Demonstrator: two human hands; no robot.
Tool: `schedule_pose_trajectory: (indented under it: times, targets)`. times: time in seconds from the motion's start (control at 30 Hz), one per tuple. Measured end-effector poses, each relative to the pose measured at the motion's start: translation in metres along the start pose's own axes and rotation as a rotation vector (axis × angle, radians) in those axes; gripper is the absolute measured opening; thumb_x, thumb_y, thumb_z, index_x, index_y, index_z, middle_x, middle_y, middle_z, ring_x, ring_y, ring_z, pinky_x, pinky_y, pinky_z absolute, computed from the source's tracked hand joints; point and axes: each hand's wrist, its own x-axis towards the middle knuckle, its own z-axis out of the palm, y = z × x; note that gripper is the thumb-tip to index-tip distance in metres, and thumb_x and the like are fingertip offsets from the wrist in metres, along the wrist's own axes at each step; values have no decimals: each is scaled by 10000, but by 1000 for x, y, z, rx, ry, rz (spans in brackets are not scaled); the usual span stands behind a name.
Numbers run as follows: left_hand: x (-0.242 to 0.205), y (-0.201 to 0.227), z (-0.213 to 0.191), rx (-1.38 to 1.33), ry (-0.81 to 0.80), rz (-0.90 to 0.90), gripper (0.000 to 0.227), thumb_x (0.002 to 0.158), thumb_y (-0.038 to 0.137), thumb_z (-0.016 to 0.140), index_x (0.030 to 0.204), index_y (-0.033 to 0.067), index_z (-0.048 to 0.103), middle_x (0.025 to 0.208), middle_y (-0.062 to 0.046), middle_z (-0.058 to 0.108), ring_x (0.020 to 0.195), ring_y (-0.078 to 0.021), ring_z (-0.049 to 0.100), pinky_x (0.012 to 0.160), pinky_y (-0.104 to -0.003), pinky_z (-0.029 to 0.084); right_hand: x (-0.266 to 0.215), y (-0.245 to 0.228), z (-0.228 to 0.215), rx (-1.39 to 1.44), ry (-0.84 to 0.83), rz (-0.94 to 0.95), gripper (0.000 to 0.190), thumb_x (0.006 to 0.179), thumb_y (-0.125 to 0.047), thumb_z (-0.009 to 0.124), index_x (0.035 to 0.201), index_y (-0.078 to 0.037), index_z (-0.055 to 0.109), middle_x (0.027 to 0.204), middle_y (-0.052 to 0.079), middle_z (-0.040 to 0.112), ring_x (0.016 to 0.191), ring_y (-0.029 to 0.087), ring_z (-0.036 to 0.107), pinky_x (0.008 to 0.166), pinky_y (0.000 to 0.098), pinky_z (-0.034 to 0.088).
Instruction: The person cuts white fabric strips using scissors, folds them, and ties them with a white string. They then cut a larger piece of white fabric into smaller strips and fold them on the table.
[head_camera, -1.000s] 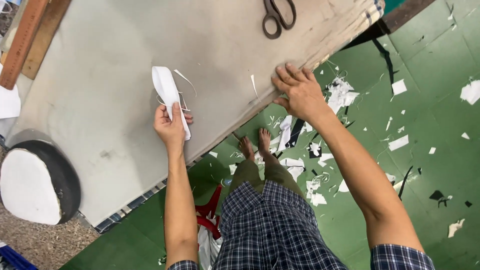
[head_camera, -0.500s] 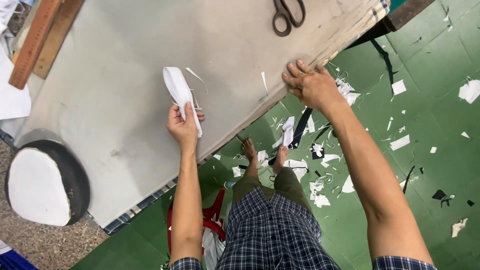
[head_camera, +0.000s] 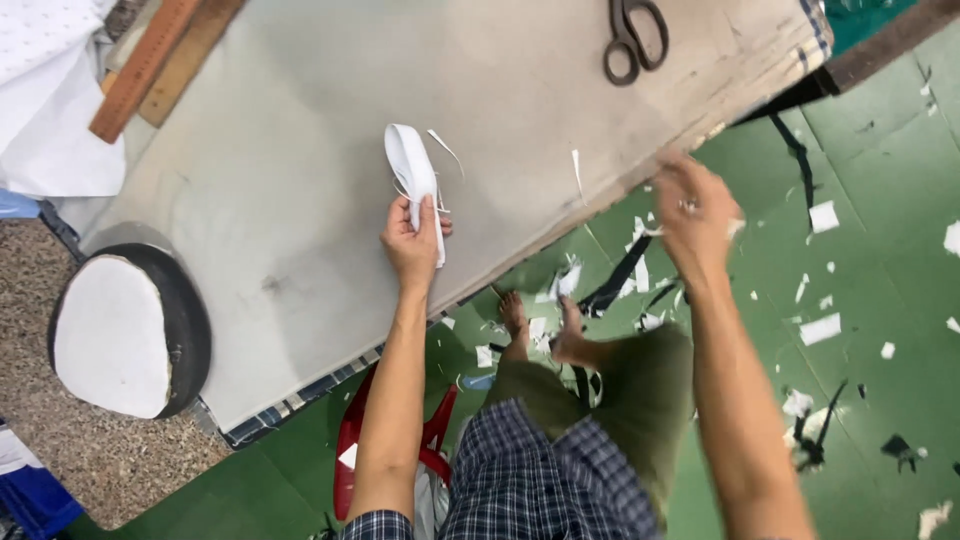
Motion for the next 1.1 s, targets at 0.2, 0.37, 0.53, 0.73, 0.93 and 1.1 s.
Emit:
schedule_pose_trajectory:
  times: [0.2, 0.37, 0.53, 0.73, 0.93, 1.1]
  targets:
    - [-4, 0, 3, 2, 22, -14, 154, 985, 111, 689, 1036, -22, 628, 719, -177, 723, 525, -215, 719, 460, -304, 630, -168, 96, 142, -270, 406, 697, 257, 1134, -234, 560, 965, -45, 602, 705, 197, 623, 690, 452, 687, 604, 516, 504]
    - [-9, 9, 1, -59, 11, -42, 172, 984, 134, 686, 1052, -8, 619, 708, -160, 716, 520, -196, 711, 464, -286, 633, -237, 166, 259, -524, -911, 631, 289, 883, -345, 651, 1010, -151, 823, 937, 119, 804, 943, 326, 777, 727, 475, 614]
    - [-2, -15, -5, -50, -5, -47, 192, 985, 152, 701, 1067, -10, 640, 734, -182, 726, 540, -218, 724, 457, -311, 633, -88, 11, 77, -207, -1007, 374, 312, 794, -248, 695, 1040, -79, 788, 944, 244, 777, 981, 441, 742, 853, 538, 598]
    - [9, -35, -7, -97, -32, -197, 220, 996, 195, 694, 1096, 6, 642, 785, -176, 732, 559, -220, 720, 472, -321, 636, 48, -153, -90, 249, -1128, 180, 328, 860, -324, 769, 753, -22, 696, 621, 183, 719, 657, 324, 670, 708, 420, 572]
    - [50, 52, -69, -86, 188, -222, 199, 984, 182, 686, 1095, 29, 628, 808, -141, 718, 580, -212, 716, 496, -310, 648, 141, -185, -130, 677, -729, -15, 296, 909, -118, 736, 634, -10, 721, 594, 105, 708, 570, 164, 558, 622, 305, 516]
    - [30, 54, -104, 230, 368, -192, 235, 983, 202, 702, 1080, -5, 647, 801, -183, 736, 557, -234, 714, 479, -344, 628, 187, -142, -67, 843, -620, -98, 215, 955, -90, 722, 774, 24, 743, 658, 56, 679, 687, 109, 483, 619, 313, 500]
